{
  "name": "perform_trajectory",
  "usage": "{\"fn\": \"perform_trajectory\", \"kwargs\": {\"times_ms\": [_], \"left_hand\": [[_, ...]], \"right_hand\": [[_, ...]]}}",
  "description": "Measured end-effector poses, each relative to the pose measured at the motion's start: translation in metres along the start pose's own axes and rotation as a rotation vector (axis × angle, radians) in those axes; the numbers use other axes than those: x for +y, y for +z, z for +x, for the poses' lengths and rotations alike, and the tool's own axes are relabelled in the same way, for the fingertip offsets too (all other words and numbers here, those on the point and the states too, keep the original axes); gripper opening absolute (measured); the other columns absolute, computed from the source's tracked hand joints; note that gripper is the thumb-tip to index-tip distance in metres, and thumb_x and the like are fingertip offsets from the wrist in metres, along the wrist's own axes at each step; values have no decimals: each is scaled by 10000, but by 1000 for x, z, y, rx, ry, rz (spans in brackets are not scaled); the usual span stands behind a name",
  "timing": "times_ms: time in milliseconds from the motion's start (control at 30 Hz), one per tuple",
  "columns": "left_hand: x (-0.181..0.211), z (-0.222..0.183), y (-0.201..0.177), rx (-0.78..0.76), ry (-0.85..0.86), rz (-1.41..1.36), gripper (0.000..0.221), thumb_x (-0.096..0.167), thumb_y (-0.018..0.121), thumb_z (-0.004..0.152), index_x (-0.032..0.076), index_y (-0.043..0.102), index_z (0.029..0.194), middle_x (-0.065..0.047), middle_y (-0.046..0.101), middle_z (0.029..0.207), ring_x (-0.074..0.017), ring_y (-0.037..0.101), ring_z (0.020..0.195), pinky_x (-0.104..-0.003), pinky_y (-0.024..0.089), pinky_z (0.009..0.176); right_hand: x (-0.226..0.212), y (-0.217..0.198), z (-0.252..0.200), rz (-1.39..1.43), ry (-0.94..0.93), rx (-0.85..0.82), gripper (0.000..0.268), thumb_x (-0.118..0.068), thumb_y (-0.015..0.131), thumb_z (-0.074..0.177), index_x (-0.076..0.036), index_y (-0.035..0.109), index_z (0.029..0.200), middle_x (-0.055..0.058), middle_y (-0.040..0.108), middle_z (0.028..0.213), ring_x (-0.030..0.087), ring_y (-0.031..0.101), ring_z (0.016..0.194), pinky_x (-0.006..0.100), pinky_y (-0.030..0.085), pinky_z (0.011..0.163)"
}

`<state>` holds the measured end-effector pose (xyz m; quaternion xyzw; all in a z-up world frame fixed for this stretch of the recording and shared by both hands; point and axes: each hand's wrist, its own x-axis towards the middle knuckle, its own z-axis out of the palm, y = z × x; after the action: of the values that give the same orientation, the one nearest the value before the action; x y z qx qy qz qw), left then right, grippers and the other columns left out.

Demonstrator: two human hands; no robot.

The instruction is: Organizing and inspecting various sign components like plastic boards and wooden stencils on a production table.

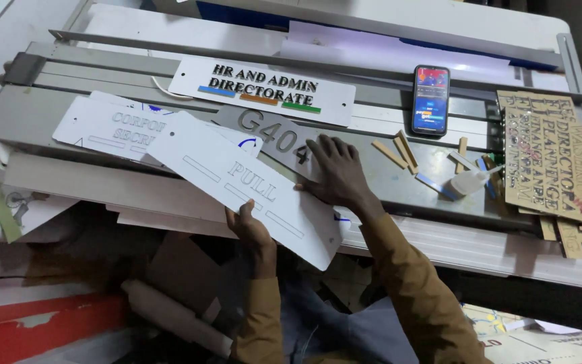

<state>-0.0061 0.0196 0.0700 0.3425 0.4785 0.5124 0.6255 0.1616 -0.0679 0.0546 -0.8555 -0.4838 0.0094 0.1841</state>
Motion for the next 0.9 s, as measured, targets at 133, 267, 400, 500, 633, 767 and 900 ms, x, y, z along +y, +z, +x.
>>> {"fn": "perform_trajectory", "kwargs": {"times_ms": [133,267,400,500,633,767,900], "left_hand": [[-36,20,-16,-65,-27,-28,859,171,763,903,37,521,1716,-339,542,1571,-397,501,1426,-625,296,1274],[-46,25,-10,-84,-1,-20,861,181,795,914,121,532,1733,-256,538,1611,-313,483,1436,-590,312,1278],[-18,6,-5,-106,-14,-59,872,182,784,934,113,494,1754,-272,495,1664,-321,431,1462,-595,282,1286],[-11,11,-8,-90,-11,-86,796,176,799,908,92,587,1670,-306,569,1548,-378,493,1440,-588,354,1248],[-8,17,-14,-86,39,-66,861,162,812,916,104,526,1725,-259,526,1638,-357,490,1490,-578,321,1290],[-3,18,-19,-86,20,-116,800,176,812,907,77,578,1666,-307,533,1567,-374,481,1461,-615,307,1267],[-6,22,-24,-114,16,-95,690,146,777,941,111,634,1615,-283,583,1500,-363,540,1395,-580,393,1243]], "right_hand": [[-1,-13,-7,7,64,-119,996,-605,878,893,-225,469,1718,191,572,1602,458,511,1534,697,404,1253],[9,-20,-5,-66,73,-172,1025,-625,874,854,-225,441,1693,186,608,1544,465,563,1492,666,480,1196],[15,-31,-21,-111,-40,-151,807,-481,863,916,-187,553,1601,191,709,1436,450,656,1426,601,580,1111],[21,-27,-24,-86,-306,78,391,-392,841,982,-146,768,1277,152,789,1161,424,792,1152,547,677,920],[40,-6,-29,-220,-502,284,321,-395,856,1001,-127,820,1173,172,829,1160,383,832,1139,459,687,900],[66,11,-26,-234,-569,369,541,-491,900,933,-64,830,1259,251,829,1225,429,818,1186,503,684,936],[116,52,-23,-233,-496,385,811,-528,928,824,-53,790,1466,263,783,1436,447,722,1386,531,572,1170]]}}
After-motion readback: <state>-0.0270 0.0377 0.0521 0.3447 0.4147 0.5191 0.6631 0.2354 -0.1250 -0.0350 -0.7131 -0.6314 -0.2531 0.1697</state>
